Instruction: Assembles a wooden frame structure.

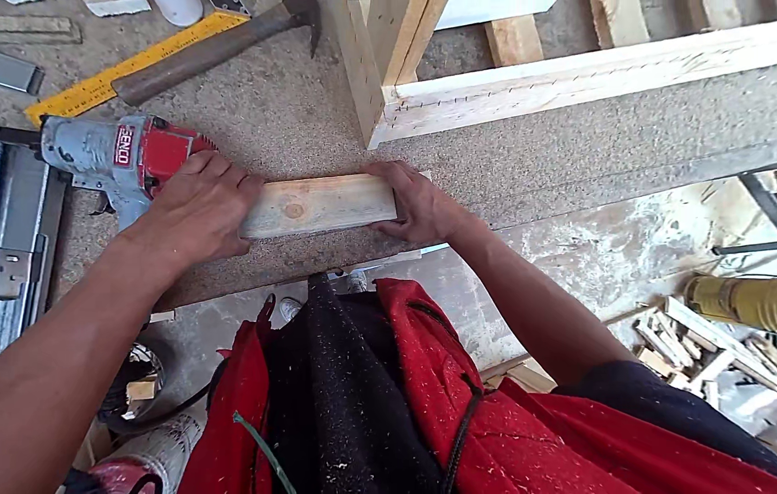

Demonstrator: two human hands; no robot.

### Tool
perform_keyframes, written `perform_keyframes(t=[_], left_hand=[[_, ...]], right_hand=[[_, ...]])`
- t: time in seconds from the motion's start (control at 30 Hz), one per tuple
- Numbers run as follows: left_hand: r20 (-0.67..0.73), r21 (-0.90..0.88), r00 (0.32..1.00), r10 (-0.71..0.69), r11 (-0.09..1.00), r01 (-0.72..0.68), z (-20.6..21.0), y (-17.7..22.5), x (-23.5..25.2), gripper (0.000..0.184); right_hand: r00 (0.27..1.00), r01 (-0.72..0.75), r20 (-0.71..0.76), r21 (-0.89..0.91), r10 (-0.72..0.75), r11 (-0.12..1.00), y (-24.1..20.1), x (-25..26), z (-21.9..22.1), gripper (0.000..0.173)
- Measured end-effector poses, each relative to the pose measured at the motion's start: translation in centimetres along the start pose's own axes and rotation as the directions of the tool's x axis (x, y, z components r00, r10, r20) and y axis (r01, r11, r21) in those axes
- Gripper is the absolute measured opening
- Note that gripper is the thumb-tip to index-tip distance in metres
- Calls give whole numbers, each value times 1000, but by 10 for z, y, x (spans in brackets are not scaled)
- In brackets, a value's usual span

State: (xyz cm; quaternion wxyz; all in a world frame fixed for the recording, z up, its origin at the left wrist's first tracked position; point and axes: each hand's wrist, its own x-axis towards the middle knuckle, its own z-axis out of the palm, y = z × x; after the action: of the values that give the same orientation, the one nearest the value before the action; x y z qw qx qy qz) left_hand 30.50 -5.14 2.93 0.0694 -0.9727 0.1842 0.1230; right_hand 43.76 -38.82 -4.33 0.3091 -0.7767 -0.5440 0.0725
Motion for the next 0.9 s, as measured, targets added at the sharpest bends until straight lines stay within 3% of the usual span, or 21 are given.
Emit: perform_keyframes(t=[0.1,0.17,0.2,0.27,0.3,0.37,0.4,0.63,0.77,0.9], left_hand=[[-98,-49,994,-40,998,35,2,13,-17,92],[-189,-248,959,-212,955,162,3,30,-38,97],[-246,-400,904,-349,887,233,8,40,-51,93],[-264,-718,713,-650,626,305,26,63,-73,82],[-196,-849,619,-760,448,281,36,73,-78,81],[-20,-975,534,-845,134,175,53,88,-79,79],[21,-992,524,-851,45,114,60,94,-77,77],[-17,-997,479,-877,-24,-78,83,109,-65,73],[-14,-994,483,-876,-40,-101,89,106,-66,68],[42,-993,521,-853,-92,-70,86,96,-62,79]], right_hand=[[1000,2,6,-11,-2,1000,0,1,0,85],[1000,0,13,-7,0,1000,0,1,0,85],[1000,1,16,-2,-1,1000,0,1,0,86],[1000,-8,22,3,8,1000,0,0,0,87],[1000,-21,23,6,21,1000,-2,0,0,88],[998,-53,29,5,53,999,-4,2,-1,89],[997,-65,31,2,65,998,-5,2,-1,89],[994,-105,30,-2,105,994,-5,2,3,94],[993,-115,34,-27,115,993,-5,-1,4,96],[992,-113,40,-50,115,992,0,-2,5,96]])
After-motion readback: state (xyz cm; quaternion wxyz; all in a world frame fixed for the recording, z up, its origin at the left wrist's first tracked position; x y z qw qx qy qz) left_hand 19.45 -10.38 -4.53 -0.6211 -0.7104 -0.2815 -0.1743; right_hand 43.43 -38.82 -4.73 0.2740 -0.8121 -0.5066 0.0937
